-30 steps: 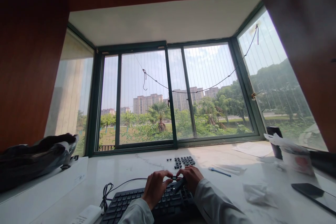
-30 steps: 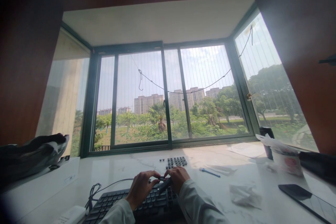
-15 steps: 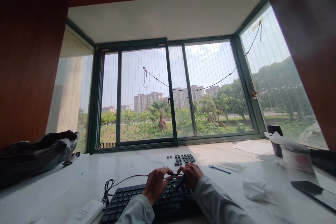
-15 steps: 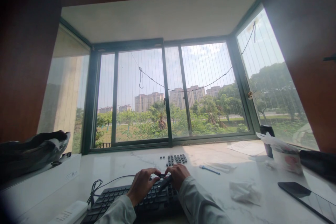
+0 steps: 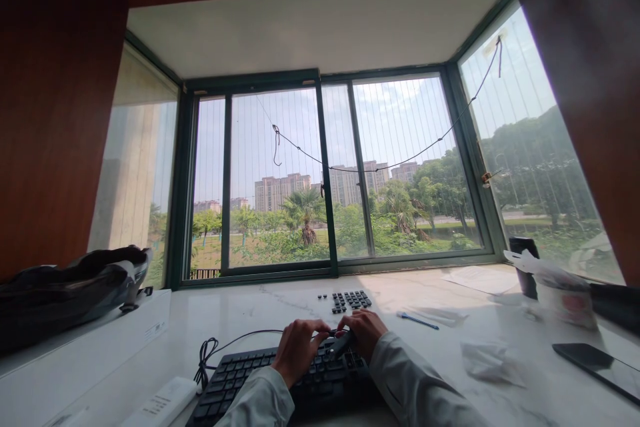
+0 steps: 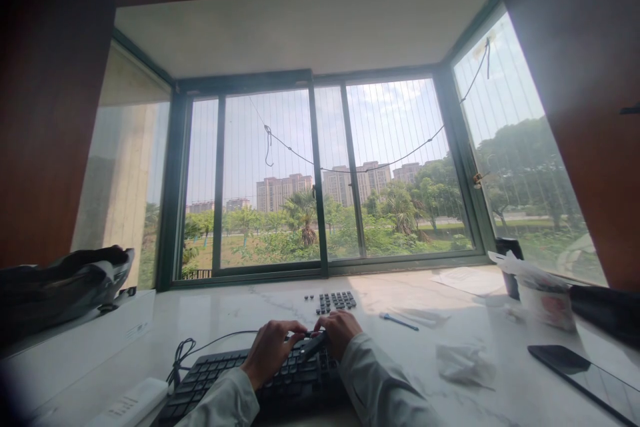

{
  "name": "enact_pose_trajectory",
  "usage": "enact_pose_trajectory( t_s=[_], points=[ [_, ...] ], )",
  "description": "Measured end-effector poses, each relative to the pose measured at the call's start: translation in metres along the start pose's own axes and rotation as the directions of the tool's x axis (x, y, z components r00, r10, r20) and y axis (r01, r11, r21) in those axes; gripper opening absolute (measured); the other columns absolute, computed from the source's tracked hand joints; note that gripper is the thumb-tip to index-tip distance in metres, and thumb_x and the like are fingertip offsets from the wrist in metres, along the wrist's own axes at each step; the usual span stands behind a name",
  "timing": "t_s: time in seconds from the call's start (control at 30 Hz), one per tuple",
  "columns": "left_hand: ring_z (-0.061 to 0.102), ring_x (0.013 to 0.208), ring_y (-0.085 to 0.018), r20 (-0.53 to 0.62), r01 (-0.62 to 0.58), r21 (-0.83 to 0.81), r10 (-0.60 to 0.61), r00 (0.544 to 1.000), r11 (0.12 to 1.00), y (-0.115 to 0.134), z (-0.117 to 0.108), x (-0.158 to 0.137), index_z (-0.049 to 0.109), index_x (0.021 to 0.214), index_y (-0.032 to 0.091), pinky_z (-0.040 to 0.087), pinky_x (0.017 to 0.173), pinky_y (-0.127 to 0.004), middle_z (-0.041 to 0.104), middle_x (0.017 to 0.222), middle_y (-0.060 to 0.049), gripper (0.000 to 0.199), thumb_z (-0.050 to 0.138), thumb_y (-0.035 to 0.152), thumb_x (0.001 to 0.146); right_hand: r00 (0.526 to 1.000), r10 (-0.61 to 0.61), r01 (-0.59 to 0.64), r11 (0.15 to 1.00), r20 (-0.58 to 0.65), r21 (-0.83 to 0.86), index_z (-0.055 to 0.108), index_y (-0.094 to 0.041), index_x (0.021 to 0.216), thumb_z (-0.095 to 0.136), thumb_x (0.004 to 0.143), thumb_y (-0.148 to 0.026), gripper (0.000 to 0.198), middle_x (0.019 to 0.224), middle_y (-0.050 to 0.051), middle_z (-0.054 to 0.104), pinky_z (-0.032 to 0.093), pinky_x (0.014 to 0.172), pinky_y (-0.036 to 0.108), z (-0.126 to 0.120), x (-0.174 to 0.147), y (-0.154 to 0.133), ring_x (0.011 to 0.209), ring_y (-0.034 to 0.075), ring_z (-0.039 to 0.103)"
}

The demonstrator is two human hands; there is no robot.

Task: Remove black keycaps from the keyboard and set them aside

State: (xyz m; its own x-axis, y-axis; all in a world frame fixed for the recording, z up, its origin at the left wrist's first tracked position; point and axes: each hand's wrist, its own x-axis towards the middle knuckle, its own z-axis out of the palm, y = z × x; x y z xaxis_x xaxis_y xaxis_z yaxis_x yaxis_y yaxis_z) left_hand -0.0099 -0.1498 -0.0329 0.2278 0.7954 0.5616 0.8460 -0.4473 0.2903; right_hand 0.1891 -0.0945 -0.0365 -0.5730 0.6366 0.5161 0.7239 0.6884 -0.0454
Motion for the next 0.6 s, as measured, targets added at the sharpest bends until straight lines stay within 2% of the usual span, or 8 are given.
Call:
enact_pose_trajectory(
  t_s=[0.2,0.37,0.6],
  points=[
    [0.068,0.095,-0.019,-0.022,-0.022,-0.035,0.022,1.0,0.999,0.0006,-0.0009,-0.0001,0.076,0.094,0.034,0.046,0.081,-0.026,0.075,0.097,0.003,0.02,0.057,0.035,0.086,1.0,-0.018,0.018,1.0,-0.01,0.008,0.074,-0.024,0.094,0.051,0.089,-0.041,0.029,0.087,0.008,0.074,0.045,0.082,0.033,0.0008,0.0004,0.0012,0.087,0.022,0.067],
    [0.068,0.087,-0.017,-0.046,-0.042,-0.011,0.041,0.998,0.999,0.0019,-0.0033,-0.001,0.076,0.091,0.033,0.046,0.075,-0.026,0.074,0.094,0.002,0.02,0.057,0.032,0.086,1.0,-0.019,0.019,1.0,-0.007,0.02,0.074,-0.024,0.096,0.05,0.089,-0.042,0.03,0.091,0.007,0.074,0.044,0.084,0.034,0.0011,0.0016,0.0003,0.089,0.023,0.066],
    [0.068,0.095,-0.02,-0.04,-0.01,0.028,0.011,0.999,1.0,-0.0025,-0.0059,0.0001,0.075,0.094,0.032,0.047,0.083,-0.029,0.074,0.098,0.002,0.023,0.054,0.034,0.086,1.0,0.019,-0.019,1.0,0.004,0.009,0.074,-0.023,0.097,0.048,0.09,-0.04,0.032,0.091,0.008,0.074,0.045,0.083,0.033,-0.0028,-0.0002,0.0058,0.09,0.023,0.066]
  ],
)
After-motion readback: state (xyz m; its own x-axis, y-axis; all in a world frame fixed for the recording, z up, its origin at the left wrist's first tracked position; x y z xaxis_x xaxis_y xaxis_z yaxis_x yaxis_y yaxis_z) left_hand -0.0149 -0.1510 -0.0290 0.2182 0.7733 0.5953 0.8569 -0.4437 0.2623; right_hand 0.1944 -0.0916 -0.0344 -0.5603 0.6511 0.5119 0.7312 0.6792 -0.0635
